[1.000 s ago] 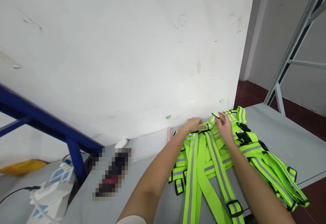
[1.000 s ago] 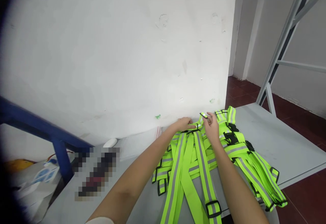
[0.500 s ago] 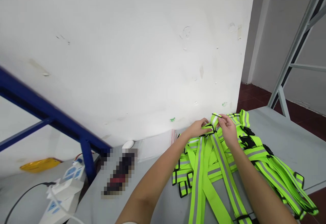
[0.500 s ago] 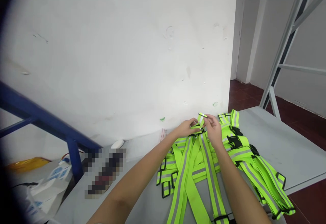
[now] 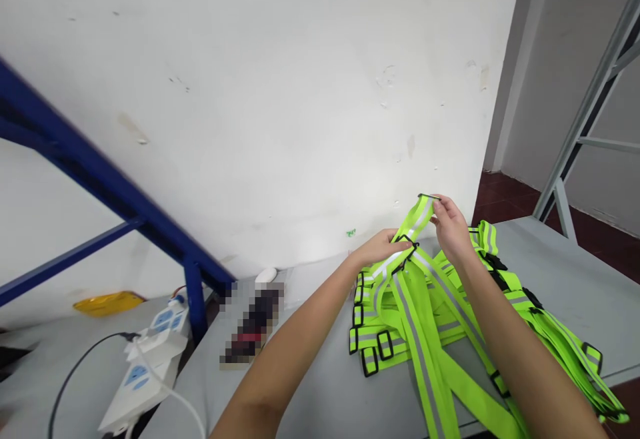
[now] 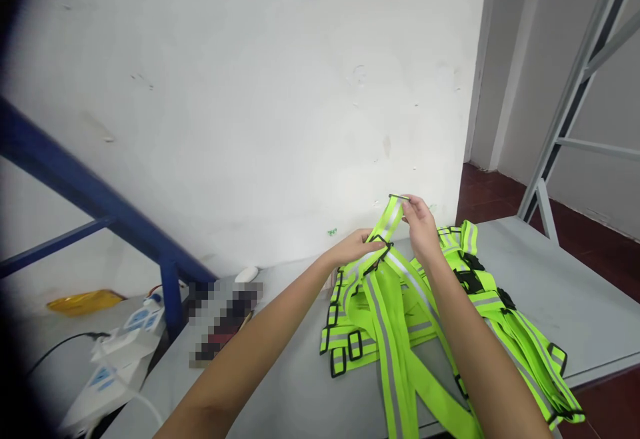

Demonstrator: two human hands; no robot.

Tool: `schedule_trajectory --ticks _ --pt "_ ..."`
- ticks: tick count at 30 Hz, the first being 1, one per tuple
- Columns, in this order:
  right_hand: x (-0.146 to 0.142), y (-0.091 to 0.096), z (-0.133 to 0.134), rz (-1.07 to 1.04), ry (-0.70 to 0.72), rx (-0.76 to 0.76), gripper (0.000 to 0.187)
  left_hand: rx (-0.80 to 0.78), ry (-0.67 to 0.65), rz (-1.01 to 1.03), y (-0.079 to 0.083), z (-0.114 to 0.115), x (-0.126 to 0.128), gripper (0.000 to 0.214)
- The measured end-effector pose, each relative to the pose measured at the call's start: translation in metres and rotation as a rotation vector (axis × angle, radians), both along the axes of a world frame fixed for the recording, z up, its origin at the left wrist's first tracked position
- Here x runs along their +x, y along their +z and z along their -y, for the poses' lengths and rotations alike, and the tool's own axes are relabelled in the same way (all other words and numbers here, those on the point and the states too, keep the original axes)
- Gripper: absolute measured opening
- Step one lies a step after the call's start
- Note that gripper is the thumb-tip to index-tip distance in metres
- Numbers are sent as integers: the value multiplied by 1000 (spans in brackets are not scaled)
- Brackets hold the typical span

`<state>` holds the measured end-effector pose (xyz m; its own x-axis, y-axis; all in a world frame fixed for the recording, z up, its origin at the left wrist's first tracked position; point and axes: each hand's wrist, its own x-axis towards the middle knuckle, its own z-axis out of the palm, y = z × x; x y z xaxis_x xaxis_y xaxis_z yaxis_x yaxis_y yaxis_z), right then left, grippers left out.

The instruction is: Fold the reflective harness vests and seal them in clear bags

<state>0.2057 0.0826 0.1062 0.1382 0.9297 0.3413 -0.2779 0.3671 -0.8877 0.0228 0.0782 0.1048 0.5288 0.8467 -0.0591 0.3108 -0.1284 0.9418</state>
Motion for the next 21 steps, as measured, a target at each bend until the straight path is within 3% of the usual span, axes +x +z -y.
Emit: schedule_trajectory --ticks 3,6,9,14,17,21 --pt "-9 20 -3 226 107 -58 59 -157 76 129 7 14 -2 40" --pt "-20 23 2 457 187 -242 86 -316 159 259 3 36 -5 46" --pt "-23 4 16 663 314 -342 94 -472 249 360 -13 63 -16 56" --pt "-13 -36 55 842 576 -402 76 -622 372 477 -50 108 -51 62" --pt "-11 -48 91 1022 643 -315 101 -720 441 617 -62 127 -70 53" --pt "-18 -65 150 1337 527 -18 132 -653 529 696 -67 142 -83 44"
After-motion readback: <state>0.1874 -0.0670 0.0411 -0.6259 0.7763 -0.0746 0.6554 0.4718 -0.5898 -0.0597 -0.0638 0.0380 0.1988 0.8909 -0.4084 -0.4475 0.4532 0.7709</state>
